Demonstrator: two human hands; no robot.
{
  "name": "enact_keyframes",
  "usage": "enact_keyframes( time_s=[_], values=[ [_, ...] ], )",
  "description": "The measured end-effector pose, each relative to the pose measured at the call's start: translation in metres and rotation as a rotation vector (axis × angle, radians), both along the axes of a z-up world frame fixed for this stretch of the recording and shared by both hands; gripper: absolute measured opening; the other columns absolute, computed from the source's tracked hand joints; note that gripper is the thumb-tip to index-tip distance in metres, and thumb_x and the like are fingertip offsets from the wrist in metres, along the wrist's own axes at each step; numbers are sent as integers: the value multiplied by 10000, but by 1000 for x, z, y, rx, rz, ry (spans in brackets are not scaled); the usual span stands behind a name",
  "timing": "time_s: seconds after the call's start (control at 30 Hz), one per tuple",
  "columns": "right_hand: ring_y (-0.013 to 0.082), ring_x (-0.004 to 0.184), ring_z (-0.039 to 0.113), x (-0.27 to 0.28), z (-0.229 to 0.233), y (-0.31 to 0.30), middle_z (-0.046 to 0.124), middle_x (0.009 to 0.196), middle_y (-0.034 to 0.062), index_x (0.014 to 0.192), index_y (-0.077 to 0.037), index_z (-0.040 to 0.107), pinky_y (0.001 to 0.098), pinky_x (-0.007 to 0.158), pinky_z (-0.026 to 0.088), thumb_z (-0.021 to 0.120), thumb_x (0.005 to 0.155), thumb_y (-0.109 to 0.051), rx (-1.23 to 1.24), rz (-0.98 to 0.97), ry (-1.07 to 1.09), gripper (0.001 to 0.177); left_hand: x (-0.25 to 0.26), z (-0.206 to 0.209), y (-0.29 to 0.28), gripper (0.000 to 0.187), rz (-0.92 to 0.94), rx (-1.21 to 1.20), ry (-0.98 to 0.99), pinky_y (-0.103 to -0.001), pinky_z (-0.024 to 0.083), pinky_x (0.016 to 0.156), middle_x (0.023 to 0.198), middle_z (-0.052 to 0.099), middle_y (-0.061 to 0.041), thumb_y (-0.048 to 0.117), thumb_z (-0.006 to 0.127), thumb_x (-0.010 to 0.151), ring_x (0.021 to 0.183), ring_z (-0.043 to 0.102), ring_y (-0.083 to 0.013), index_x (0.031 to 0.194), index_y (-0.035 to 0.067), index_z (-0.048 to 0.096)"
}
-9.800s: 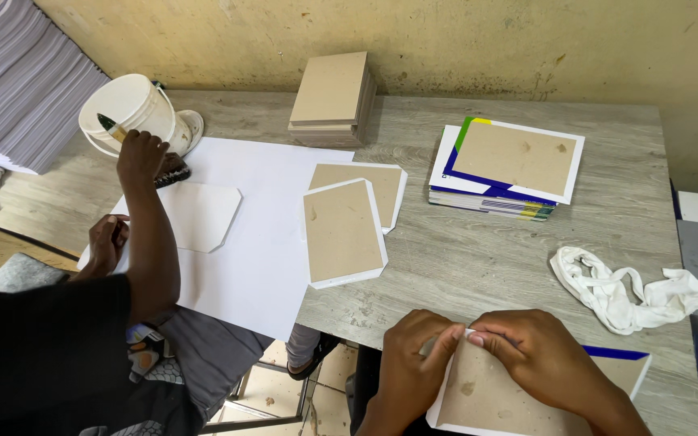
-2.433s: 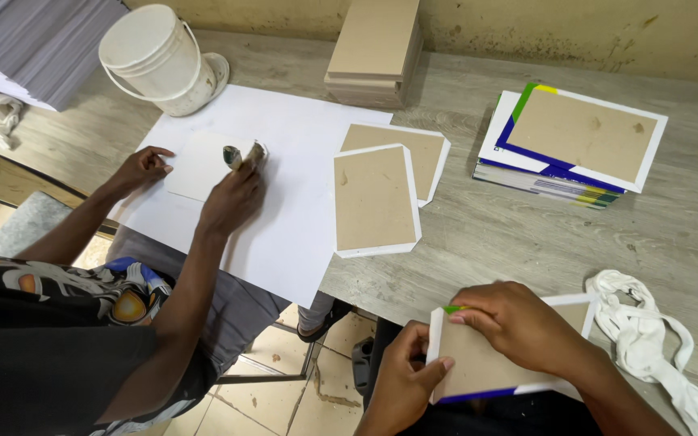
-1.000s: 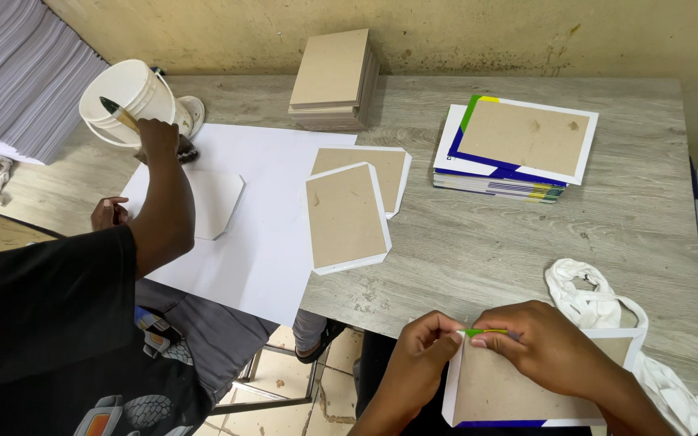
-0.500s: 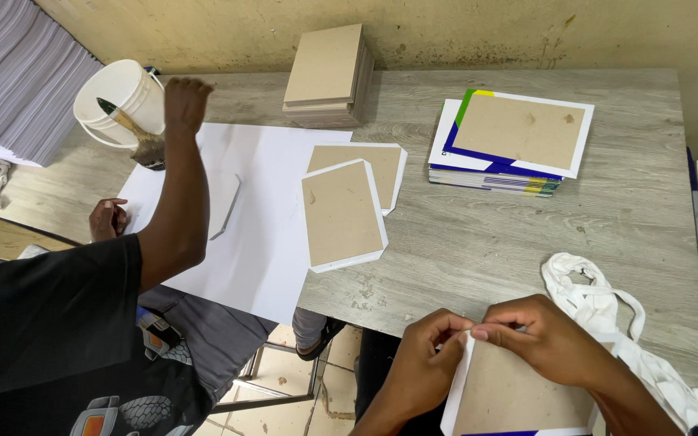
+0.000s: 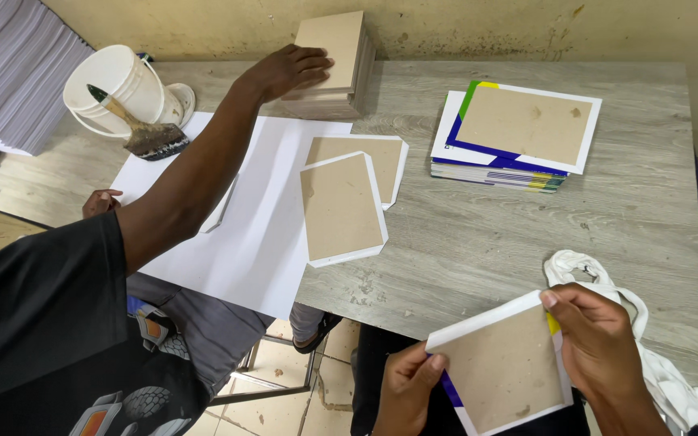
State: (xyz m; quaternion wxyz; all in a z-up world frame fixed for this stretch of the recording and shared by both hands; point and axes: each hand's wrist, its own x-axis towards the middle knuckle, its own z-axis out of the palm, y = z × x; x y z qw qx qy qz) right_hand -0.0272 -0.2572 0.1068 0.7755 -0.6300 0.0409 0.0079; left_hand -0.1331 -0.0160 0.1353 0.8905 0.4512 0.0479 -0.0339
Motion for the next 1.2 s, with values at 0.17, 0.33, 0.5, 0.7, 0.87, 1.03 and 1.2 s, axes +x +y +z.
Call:
enact_keyframes(
  time_s=[0.17,0.33,0.5,0.7,0.87,1.03,1.2],
  values=[
    [366,1275,758,-8,78,4,825,1330,302,1376,109,741,442,1139,529,488,967,-371,-216,116,328,679,9,0,6,382,153,543,-31,-276,420,651,803,617,68,358,677,1050,765,543,-71,1003,7,818],
    [147,1250,764,-11,80,10,850,1307,0,1276,-176,848,327,1094,524,735,889,-373,-697,375,-223,448,12,36,0,226,61,835,-175,-299,412,674,760,587,46,234,620,1090,747,549,-93,1004,82,764],
    [71,1006,854,-8,89,43,902,1080,-89,1154,-246,913,240,886,610,849,869,-365,-713,665,-320,316,9,24,-7,253,25,1047,-377,-378,403,532,720,646,-54,226,524,1140,556,588,-204,1106,55,707],
    [40,863,758,-1,71,43,848,913,-169,976,-363,867,234,825,559,855,883,-347,-989,810,-121,95,1,22,0,230,-15,983,-233,-357,381,585,690,602,-23,235,586,1126,596,533,-169,1138,91,766],
    [61,681,579,-5,57,43,667,690,-75,751,-175,776,239,689,489,925,906,-250,-869,794,153,228,1,20,14,396,-224,383,233,-236,422,756,864,660,69,391,558,1143,815,548,-42,1057,104,817],
    [79,691,536,-17,28,49,620,699,-61,738,-156,694,264,675,447,911,886,-218,-829,707,122,269,8,-7,18,259,-191,416,198,-254,395,763,828,600,81,269,632,1106,808,505,-42,921,126,743],
    [83,713,596,-23,27,57,706,702,-71,736,-176,760,275,682,455,905,844,-231,-853,657,110,189,9,-13,21,214,-153,421,253,-251,457,783,832,701,65,220,696,1061,811,582,-45,1002,94,859]
  ],
)
